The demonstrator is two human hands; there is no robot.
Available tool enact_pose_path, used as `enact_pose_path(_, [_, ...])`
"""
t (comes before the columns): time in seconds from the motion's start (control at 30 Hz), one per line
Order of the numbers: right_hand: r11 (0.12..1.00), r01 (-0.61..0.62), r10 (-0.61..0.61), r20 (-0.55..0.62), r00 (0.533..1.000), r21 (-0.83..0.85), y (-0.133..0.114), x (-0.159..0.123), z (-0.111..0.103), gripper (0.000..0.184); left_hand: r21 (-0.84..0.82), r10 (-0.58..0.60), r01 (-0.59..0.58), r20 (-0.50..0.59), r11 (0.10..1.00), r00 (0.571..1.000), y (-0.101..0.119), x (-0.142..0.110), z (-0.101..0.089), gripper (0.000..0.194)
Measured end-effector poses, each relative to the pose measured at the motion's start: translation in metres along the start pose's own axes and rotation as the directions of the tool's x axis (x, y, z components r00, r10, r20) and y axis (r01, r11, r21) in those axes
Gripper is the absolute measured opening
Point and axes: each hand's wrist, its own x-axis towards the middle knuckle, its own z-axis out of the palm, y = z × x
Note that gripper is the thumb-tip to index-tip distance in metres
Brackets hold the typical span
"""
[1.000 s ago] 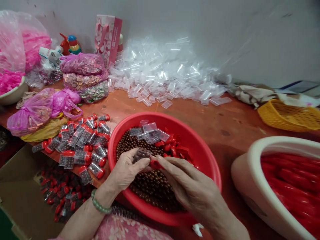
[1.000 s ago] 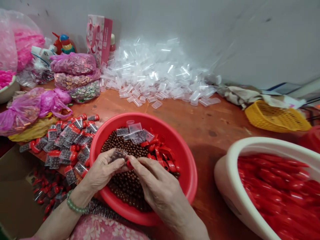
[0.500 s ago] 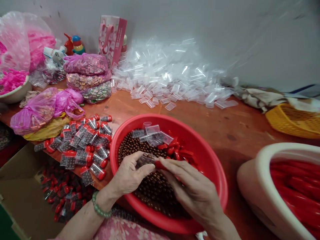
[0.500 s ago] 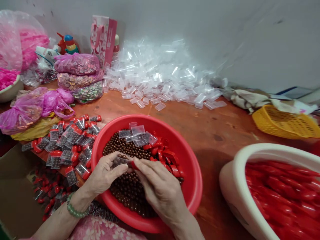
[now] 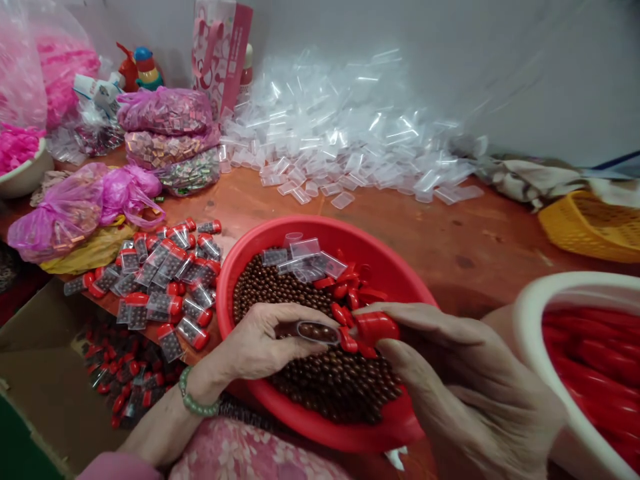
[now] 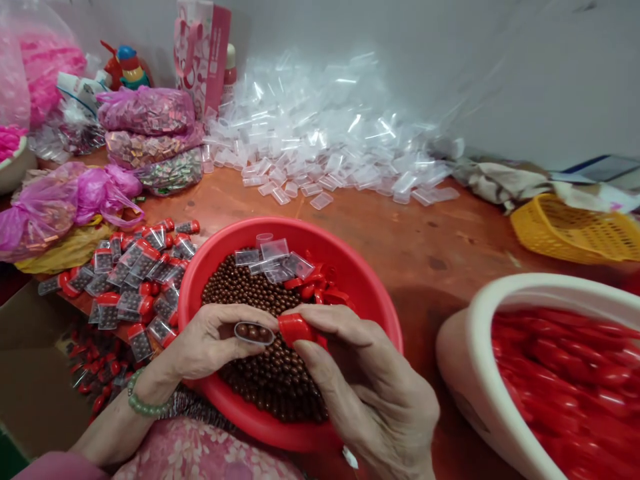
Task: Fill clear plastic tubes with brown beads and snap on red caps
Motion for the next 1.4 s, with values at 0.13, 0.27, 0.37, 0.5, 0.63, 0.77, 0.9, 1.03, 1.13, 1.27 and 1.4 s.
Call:
enact_pose_path(0.13, [0.990,0.137,-0.139,0.067,0.988,0.031,-0.002,0.004,-0.001,0.028,-0.011,0.007,-0.007,-0.008,1.000,1.000,-0.001,0.000,0.003,0.018])
enact_pose_path(0.27, [0.968,0.251,-0.244,0.167,0.955,-0.022,-0.008,0.009,-0.002,0.037,0.002,0.011,-0.011,0.014,1.000,1.000,-0.002,-0.002,0.006,0.018])
enact_pose_path(0.37, [0.945,0.305,-0.262,0.283,0.923,-0.120,-0.015,0.012,0.001,0.044,0.005,0.014,-0.014,0.024,1.000,1.000,-0.002,-0.001,0.007,0.023])
enact_pose_path(0.5, [0.881,0.441,-0.345,0.403,0.847,-0.171,-0.019,0.018,0.006,0.050,0.006,0.057,-0.058,0.056,0.998,0.997,-0.002,0.000,0.006,0.026])
enact_pose_path(0.63, [0.840,0.486,-0.366,0.409,0.836,-0.241,-0.011,0.019,0.010,0.048,-0.006,0.035,-0.035,0.012,0.999,0.999,-0.005,-0.001,0.003,0.017])
enact_pose_path(0.77, [0.905,0.350,-0.263,0.330,0.907,-0.243,-0.006,0.016,0.014,0.040,-0.001,-0.051,0.051,0.016,0.999,0.999,-0.008,-0.003,0.001,0.008])
enact_pose_path(0.9, [0.930,0.310,-0.253,0.270,0.929,-0.195,-0.006,0.014,0.019,0.038,0.073,-0.026,0.023,0.043,0.997,0.999,-0.009,-0.002,-0.002,0.010])
enact_pose_path(1.03, [0.928,0.330,-0.269,0.297,0.916,-0.176,-0.004,0.015,0.023,0.041,0.123,-0.010,0.005,0.039,0.992,0.999,-0.008,-0.002,-0.003,0.010])
enact_pose_path(1.13, [0.944,0.279,-0.221,0.290,0.931,-0.177,0.000,0.015,0.026,0.037,0.158,-0.006,-0.001,0.043,0.987,0.999,-0.007,-0.002,-0.004,0.007])
enact_pose_path(1.27, [0.970,0.180,-0.140,0.232,0.963,-0.163,0.004,0.012,0.032,0.030,0.250,-0.015,0.010,0.019,0.968,1.000,-0.006,-0.001,-0.005,0.007])
enact_pose_path(1.4, [0.961,0.214,-0.175,0.216,0.961,-0.173,0.007,0.010,0.032,0.034,0.246,-0.016,0.012,0.015,0.969,1.000,-0.008,-0.001,-0.006,0.007])
